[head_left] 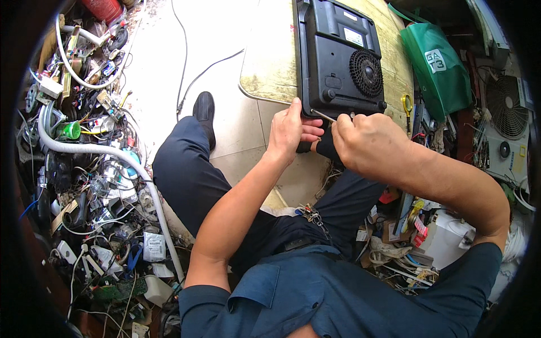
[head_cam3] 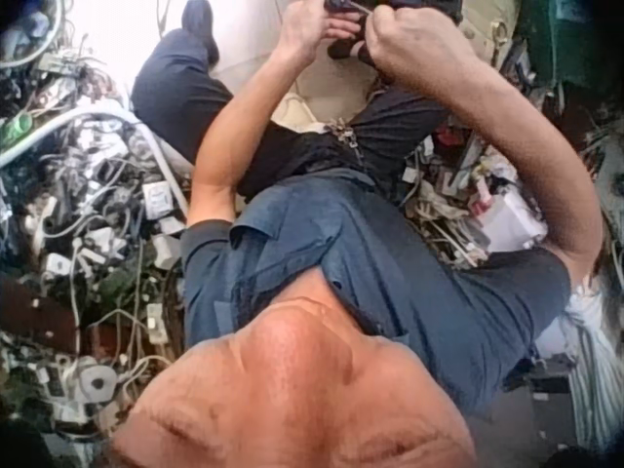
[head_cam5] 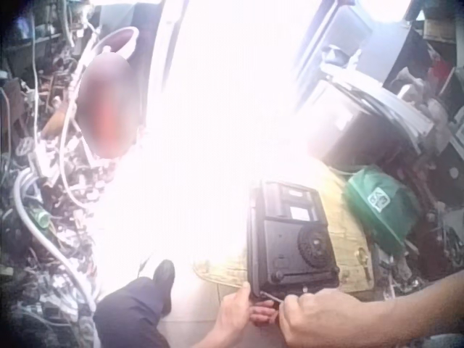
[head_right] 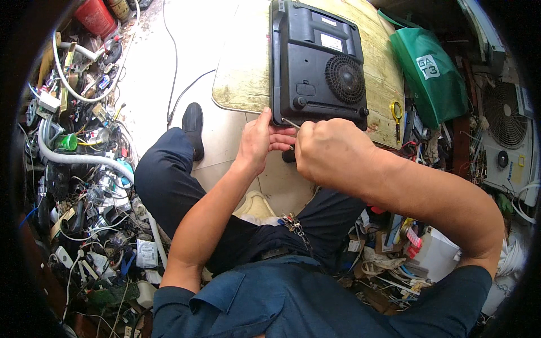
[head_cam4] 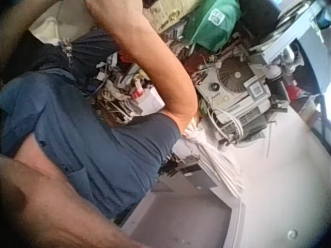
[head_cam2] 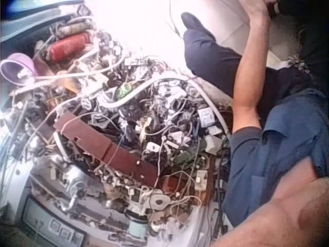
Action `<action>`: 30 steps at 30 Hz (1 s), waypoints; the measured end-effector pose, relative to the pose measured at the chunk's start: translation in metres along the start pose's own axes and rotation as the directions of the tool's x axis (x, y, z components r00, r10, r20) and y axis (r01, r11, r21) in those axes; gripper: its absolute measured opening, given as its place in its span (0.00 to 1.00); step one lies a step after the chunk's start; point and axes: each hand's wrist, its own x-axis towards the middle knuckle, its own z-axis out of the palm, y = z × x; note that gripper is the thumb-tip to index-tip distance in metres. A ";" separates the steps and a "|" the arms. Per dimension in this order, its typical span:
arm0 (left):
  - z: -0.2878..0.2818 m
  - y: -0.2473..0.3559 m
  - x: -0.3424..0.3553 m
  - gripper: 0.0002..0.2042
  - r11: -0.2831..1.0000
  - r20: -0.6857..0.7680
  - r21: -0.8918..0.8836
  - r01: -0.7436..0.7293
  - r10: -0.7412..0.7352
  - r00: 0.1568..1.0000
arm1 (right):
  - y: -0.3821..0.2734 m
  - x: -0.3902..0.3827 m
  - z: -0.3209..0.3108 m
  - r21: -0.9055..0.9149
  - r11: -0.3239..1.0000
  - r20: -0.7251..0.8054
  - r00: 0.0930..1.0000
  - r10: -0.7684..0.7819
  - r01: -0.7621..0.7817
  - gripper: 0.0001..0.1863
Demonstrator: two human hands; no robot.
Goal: The person tests a Haier induction cooktop by pressing buttons and plugging it into a power strip. They then flip the cooktop over and use a screwdriver to remove screws from the back panel.
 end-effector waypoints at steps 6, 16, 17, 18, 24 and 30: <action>0.000 -0.002 0.003 0.27 1.000 0.003 0.009 -0.007 0.007 1.000 | 0.005 0.000 0.000 0.092 0.996 0.039 0.999 0.004 -0.008 0.08; 0.003 -0.001 0.001 0.23 0.990 0.020 0.130 -0.057 0.055 0.998 | 0.059 0.042 -0.027 0.631 0.592 0.433 0.861 0.267 -0.501 0.16; 0.004 -0.001 0.000 0.23 0.992 0.019 0.116 -0.054 0.052 0.998 | 0.063 0.046 -0.026 0.620 0.593 0.469 0.849 0.243 -0.513 0.16; 0.004 0.001 -0.001 0.23 0.992 0.019 0.119 -0.046 0.044 0.999 | 0.064 0.046 -0.025 0.602 0.632 0.459 0.859 0.226 -0.488 0.15; 0.001 -0.003 -0.002 0.21 0.997 0.036 0.077 -0.027 0.025 0.999 | 0.035 0.040 -0.036 0.407 0.835 0.434 0.883 0.180 -0.370 0.08; 0.002 0.000 -0.002 0.22 0.992 0.008 0.116 -0.044 0.043 0.999 | 0.049 0.042 -0.029 0.534 0.708 0.420 0.871 0.253 -0.463 0.10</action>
